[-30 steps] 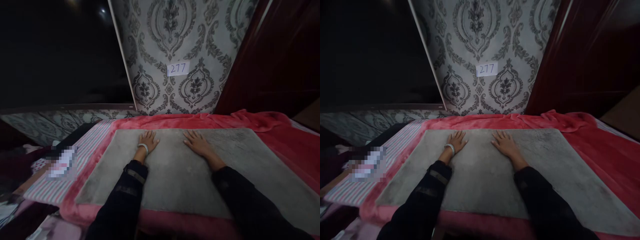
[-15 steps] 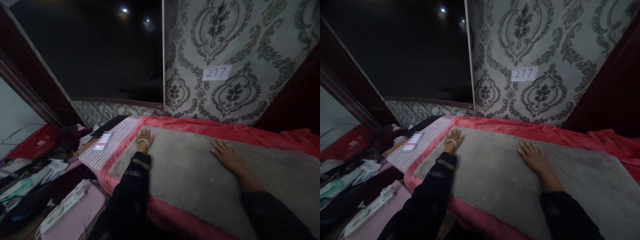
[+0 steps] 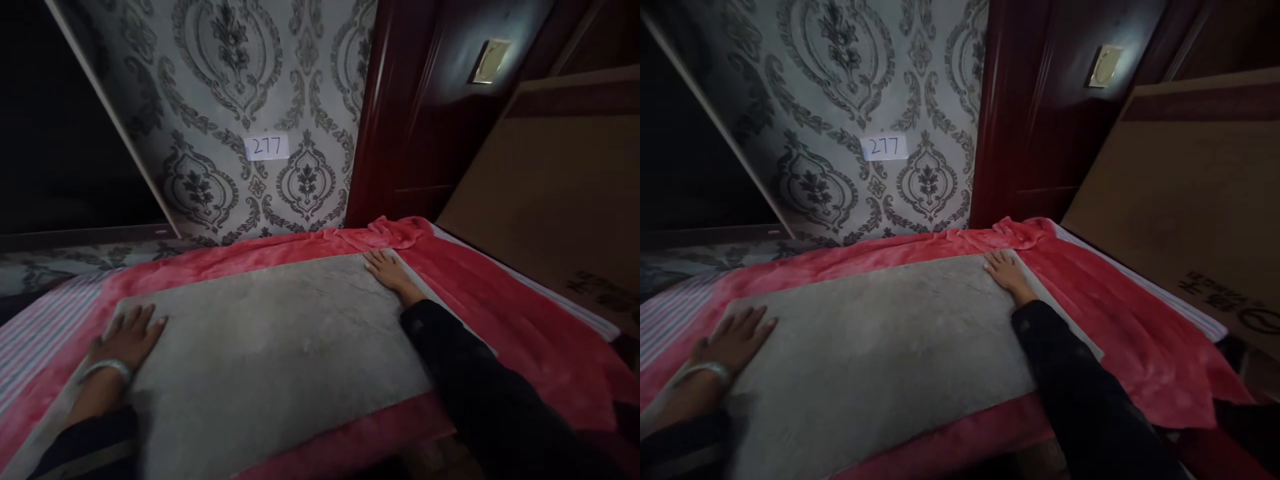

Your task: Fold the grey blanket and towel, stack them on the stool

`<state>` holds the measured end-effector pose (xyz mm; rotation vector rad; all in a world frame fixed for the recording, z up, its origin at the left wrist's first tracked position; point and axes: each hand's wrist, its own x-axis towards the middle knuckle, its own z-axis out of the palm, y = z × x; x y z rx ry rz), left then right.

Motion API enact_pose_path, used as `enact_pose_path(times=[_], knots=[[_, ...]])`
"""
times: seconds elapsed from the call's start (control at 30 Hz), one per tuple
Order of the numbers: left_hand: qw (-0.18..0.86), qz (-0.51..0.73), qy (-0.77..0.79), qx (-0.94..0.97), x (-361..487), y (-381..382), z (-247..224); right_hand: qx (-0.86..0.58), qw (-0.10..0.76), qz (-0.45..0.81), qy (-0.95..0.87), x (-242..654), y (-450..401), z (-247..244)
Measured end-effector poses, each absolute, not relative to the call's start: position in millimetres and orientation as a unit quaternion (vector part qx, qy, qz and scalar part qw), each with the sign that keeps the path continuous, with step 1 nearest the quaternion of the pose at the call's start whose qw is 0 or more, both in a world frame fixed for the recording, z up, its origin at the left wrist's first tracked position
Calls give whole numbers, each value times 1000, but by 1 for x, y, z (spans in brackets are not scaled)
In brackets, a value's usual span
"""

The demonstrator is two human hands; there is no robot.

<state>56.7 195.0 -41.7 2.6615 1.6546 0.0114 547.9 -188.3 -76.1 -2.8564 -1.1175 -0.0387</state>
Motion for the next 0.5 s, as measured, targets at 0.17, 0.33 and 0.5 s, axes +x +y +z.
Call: enact_pose_path(times=[0.17,0.33,0.5], knots=[[15,35,547,836,54,194,-41,-947,68,-1,-314,566,-211,-81],[19,45,478,877,23,198,-55,-944,97,-23,-314,568,-216,-85],[-15,52,471,881,-32,190,-59,-939,97,-42,-328,571,-221,-91]])
